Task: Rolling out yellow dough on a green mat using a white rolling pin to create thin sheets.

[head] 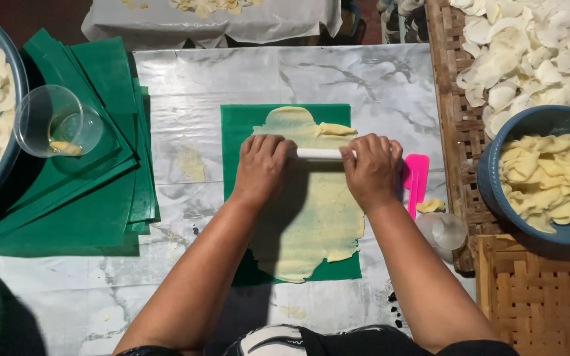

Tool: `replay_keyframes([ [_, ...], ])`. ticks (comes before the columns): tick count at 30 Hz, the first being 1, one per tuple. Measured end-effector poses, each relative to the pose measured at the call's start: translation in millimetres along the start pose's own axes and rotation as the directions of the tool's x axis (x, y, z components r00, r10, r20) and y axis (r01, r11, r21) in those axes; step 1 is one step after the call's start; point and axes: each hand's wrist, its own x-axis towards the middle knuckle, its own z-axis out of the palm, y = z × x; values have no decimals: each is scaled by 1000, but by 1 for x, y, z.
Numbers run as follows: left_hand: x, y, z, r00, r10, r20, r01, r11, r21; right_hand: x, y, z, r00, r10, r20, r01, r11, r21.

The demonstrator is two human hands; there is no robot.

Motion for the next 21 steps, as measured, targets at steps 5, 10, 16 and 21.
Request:
replay_keyframes([
  [5, 55, -8, -5, 999, -14, 50, 17, 998, -59, 54, 7, 1, 998, 26, -56, -32, 994, -101],
  [10, 62, 2, -21, 912, -162, 376, 218, 970, -110, 64, -19, -8, 996, 83, 28, -77, 982, -173],
  [16, 70, -3, -6, 920, -188, 345, 210, 977, -29, 78, -13, 9, 956, 197, 218, -172, 977, -128],
  [21, 67, 9, -24, 878, -237, 416, 273, 961, -30, 68, -22, -9, 955, 186, 230, -157, 978, -137],
])
